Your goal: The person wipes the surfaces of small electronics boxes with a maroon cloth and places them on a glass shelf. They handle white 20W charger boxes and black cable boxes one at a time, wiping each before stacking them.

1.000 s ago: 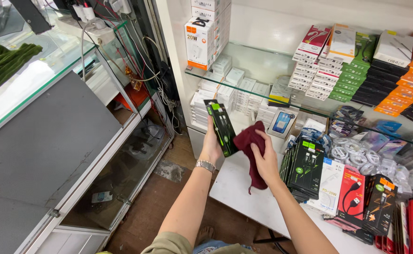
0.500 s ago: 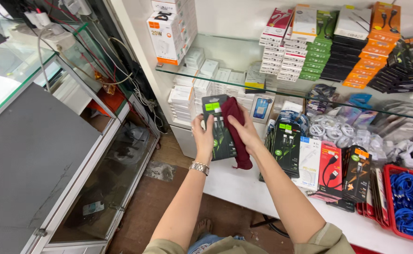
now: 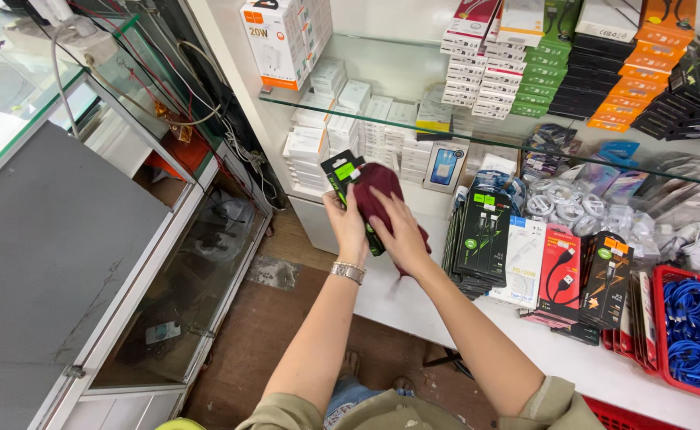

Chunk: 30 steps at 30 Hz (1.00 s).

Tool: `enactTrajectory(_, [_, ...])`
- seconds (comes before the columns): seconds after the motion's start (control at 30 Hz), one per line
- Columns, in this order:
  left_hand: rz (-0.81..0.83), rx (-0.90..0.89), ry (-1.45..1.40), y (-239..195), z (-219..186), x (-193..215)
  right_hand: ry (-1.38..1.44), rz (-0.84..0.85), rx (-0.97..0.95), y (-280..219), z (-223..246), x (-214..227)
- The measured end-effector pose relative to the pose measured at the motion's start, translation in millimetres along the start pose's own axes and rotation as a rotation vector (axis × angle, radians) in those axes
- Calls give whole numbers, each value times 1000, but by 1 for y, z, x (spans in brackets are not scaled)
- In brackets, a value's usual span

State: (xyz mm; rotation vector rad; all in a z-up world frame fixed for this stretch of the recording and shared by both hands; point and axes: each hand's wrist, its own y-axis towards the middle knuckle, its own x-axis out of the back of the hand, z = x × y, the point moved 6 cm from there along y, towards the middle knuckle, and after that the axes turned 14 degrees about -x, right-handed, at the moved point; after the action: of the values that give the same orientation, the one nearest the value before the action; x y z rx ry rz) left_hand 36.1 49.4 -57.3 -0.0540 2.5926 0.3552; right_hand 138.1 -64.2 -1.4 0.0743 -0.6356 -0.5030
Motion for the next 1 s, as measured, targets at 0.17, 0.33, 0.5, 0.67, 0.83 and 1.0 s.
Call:
enactTrajectory(0.17, [-111,71,23,15,11,55,59,121,-241,-45,-85,-19])
enactTrajectory(0.33, [-40,276,14,0,33,68,53,305,-516,-25,-147,-50])
enactTrajectory(0.5, [12,402,61,19,47,66,417,806,-637,15,-103,-47])
enactTrajectory(0.67, [128,369,242,79,43,43,543,616,-611,66,-54,-38])
enactTrajectory(0.83, [269,30,624,138,20,13,531,268,-548,153,-44,-55])
enactTrajectory(1.0, [476,-320,918,195,-1,-21,454,63,-570,261,-46,-82])
